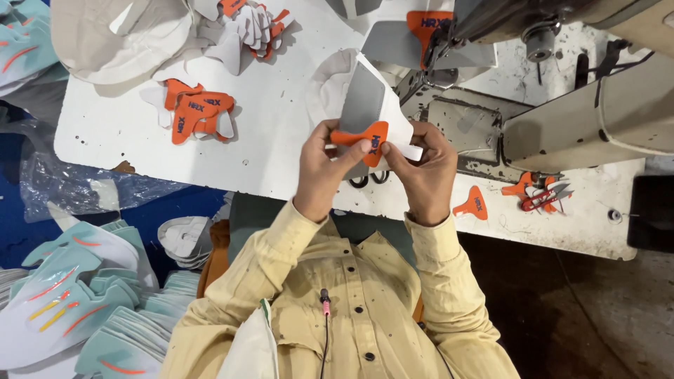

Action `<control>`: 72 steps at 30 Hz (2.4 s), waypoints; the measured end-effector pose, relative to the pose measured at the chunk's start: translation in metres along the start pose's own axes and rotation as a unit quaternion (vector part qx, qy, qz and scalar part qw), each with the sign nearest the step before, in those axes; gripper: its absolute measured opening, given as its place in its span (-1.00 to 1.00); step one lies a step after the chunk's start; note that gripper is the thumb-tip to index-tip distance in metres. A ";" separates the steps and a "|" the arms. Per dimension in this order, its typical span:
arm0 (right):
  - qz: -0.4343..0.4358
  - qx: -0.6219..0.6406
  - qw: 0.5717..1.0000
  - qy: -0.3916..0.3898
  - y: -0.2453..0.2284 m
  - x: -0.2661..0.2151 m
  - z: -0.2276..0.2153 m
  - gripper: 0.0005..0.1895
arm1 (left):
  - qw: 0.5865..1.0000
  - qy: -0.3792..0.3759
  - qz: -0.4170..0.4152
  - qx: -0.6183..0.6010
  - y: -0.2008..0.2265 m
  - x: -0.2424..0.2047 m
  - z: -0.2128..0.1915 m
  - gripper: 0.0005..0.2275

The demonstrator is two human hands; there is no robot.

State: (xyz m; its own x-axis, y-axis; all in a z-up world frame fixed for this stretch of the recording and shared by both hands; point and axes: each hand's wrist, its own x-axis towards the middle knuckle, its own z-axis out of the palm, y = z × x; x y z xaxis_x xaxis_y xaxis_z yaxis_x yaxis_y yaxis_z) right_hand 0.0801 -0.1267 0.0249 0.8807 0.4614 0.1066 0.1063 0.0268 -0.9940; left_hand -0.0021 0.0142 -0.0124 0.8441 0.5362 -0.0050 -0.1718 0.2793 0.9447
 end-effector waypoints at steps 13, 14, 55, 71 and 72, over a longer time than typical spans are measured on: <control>-0.018 -0.032 0.999 0.006 0.013 -0.021 0.010 -0.73 | 0.998 0.005 0.030 -0.060 -0.001 -0.018 -0.006 -0.76; -0.006 0.004 1.000 -0.021 0.012 -0.021 0.008 -0.74 | 0.998 -0.001 0.053 -0.038 0.002 -0.017 -0.010 -0.75; -0.192 -0.629 0.713 -0.242 -0.066 0.084 -0.094 -0.14 | 0.811 -0.361 0.102 0.449 0.042 0.152 0.040 -0.33; -0.237 -0.620 0.716 -0.216 -0.062 0.090 -0.095 -0.19 | 0.824 -0.379 0.112 0.407 0.039 0.176 0.038 -0.27; -0.218 -0.615 0.727 -0.214 -0.061 0.090 -0.095 -0.22 | 0.820 -0.386 0.125 0.404 0.042 0.176 0.039 -0.28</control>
State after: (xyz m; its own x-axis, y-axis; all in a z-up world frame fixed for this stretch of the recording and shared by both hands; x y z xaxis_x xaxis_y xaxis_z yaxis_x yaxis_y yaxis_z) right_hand 0.1966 -0.1711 0.0979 0.4428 0.8879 0.1250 0.8966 -0.4378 -0.0664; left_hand 0.1590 0.0890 0.0394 0.9571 -0.2552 0.1373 -0.2602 -0.5479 0.7951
